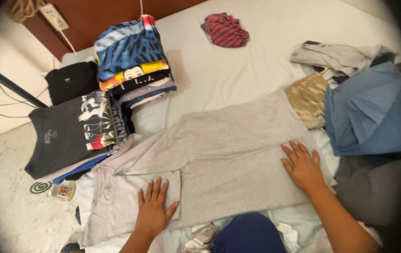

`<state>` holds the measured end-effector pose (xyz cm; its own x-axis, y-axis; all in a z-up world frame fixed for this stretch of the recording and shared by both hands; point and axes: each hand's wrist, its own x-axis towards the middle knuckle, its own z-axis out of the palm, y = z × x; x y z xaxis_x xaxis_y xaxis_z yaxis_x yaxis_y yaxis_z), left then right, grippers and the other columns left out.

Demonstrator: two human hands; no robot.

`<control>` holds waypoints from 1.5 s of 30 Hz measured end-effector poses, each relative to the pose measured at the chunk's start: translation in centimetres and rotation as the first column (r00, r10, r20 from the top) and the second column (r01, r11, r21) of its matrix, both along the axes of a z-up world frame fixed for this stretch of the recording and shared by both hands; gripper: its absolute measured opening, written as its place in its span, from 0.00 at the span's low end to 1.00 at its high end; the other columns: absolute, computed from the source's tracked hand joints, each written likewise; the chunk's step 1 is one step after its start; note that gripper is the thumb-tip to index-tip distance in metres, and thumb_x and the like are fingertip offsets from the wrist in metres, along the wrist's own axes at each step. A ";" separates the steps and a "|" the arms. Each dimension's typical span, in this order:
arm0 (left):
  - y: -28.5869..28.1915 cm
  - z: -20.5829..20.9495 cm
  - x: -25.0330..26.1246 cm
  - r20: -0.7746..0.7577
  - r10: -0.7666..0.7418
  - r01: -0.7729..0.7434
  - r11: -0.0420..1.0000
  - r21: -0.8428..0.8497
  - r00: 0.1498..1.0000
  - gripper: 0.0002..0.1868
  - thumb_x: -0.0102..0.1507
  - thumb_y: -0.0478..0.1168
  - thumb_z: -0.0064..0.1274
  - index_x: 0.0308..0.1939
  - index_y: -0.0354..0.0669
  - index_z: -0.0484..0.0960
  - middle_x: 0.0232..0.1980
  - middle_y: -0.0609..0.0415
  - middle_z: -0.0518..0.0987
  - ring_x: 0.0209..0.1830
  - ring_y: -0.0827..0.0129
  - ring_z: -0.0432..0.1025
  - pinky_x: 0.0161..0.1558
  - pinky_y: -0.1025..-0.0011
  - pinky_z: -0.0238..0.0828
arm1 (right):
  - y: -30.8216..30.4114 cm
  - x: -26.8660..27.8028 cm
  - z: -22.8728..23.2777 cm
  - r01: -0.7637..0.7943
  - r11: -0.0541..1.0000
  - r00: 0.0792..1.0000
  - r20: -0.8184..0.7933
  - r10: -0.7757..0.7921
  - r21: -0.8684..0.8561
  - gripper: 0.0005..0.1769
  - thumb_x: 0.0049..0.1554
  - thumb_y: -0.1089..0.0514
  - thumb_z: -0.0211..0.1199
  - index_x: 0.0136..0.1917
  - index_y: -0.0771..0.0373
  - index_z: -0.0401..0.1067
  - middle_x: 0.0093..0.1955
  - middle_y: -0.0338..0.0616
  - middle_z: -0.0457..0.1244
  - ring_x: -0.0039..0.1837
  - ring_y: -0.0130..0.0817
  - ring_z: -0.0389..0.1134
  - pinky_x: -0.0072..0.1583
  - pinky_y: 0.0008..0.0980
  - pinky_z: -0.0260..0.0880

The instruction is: The person folds a light gray sweatshirt on a bed, smoothing and aligning it before folding it into a compact rectangle. The person then places the folded sweatshirt on a stack of other folded clothes.

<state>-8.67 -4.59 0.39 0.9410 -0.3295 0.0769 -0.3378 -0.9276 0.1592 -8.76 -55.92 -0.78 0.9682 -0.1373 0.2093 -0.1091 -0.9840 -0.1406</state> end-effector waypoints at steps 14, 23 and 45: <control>-0.8 2.2 25.1 0.146 -0.099 0.138 0.948 -0.287 0.984 0.18 0.64 0.29 0.45 0.58 0.38 0.80 0.64 0.40 0.77 0.61 0.45 0.72 0.63 0.57 0.70 | -2.6 20.6 1.0 -0.147 0.989 0.952 0.268 0.151 -0.034 0.21 0.56 0.63 0.56 0.62 0.60 0.76 0.64 0.49 0.67 0.66 0.51 0.65 0.67 0.48 0.64; -2.2 5.2 26.6 -0.564 0.043 0.039 0.990 0.133 0.825 0.28 0.56 0.46 0.58 0.61 0.54 0.79 0.57 0.46 0.83 0.58 0.49 0.76 0.62 0.59 0.70 | -4.6 24.9 1.0 -0.121 0.942 0.992 -0.014 0.123 -0.314 0.17 0.60 0.60 0.52 0.57 0.52 0.78 0.56 0.42 0.68 0.65 0.45 0.65 0.72 0.62 0.56; 4.3 9.6 19.4 0.018 0.239 -0.191 0.815 -0.546 0.971 0.14 0.63 0.43 0.59 0.48 0.38 0.81 0.44 0.42 0.82 0.42 0.54 0.77 0.45 0.60 0.71 | -5.1 14.4 9.1 -0.117 0.990 0.974 0.204 0.098 0.079 0.14 0.54 0.65 0.60 0.53 0.60 0.78 0.52 0.52 0.65 0.58 0.55 0.66 0.60 0.52 0.63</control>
<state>10.69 -0.26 10.02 0.9654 -0.0029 0.2609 -0.1736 -0.7535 0.6341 5.64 -60.98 8.33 0.9184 -0.0616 0.3909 0.0358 -0.9708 -0.2372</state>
